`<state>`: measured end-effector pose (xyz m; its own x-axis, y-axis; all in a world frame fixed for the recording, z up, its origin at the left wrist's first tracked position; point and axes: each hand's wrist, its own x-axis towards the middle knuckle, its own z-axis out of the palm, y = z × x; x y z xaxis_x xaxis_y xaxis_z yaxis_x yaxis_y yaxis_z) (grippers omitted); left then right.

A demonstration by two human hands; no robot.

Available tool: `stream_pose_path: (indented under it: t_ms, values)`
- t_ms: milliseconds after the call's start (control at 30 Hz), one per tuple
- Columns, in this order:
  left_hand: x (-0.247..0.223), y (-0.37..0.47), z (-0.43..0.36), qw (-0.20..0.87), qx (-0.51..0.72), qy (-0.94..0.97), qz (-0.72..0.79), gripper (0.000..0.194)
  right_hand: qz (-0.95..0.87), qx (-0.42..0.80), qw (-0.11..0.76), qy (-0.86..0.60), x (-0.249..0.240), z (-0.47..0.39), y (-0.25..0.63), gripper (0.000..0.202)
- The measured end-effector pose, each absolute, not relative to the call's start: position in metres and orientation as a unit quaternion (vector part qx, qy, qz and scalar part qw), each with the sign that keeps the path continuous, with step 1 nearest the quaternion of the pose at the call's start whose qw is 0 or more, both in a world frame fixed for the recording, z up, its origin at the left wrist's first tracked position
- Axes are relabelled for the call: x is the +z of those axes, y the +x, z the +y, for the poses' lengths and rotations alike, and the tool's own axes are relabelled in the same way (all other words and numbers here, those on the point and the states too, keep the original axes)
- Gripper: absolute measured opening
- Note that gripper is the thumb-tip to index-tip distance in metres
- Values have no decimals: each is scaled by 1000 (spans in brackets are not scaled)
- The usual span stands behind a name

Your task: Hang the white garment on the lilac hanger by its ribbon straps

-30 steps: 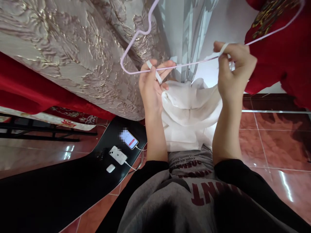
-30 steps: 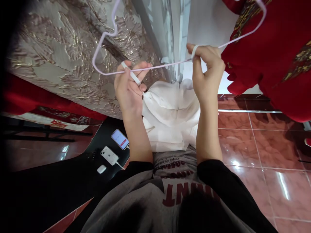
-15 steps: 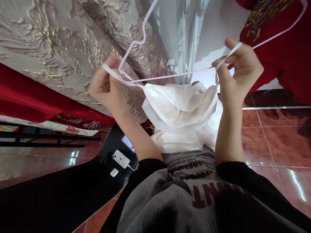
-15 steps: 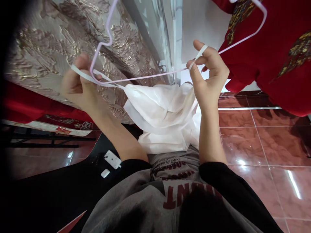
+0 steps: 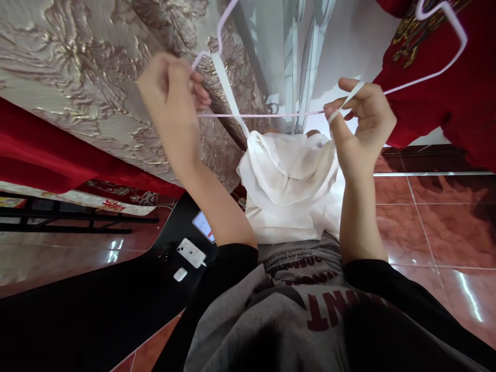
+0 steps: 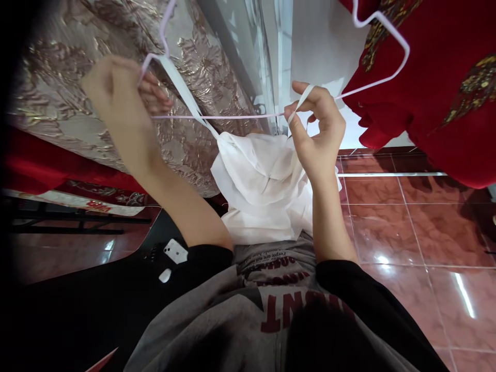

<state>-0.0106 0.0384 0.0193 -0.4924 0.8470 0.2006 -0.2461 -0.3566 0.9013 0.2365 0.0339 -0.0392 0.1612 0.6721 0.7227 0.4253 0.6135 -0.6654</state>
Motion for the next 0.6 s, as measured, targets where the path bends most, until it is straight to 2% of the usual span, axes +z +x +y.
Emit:
stream_pose_path:
  t_ms: [133,267,433,533,600]
  values:
    - [-12,20,29,376,756,358,398,36,-648,92,646,-393,-42,35,232,29]
    - [-24,36,29,385,787,367,313,23,-654,73,653,-374,-41,36,231,27]
    - [-18,32,28,414,764,378,319,30,-573,-38,745,-340,-38,37,274,30]
    - [-17,29,26,413,767,373,318,30,-567,-34,723,-393,-28,33,313,41]
    - [-19,29,26,418,767,366,320,29,-593,-12,692,-412,-15,32,331,40]
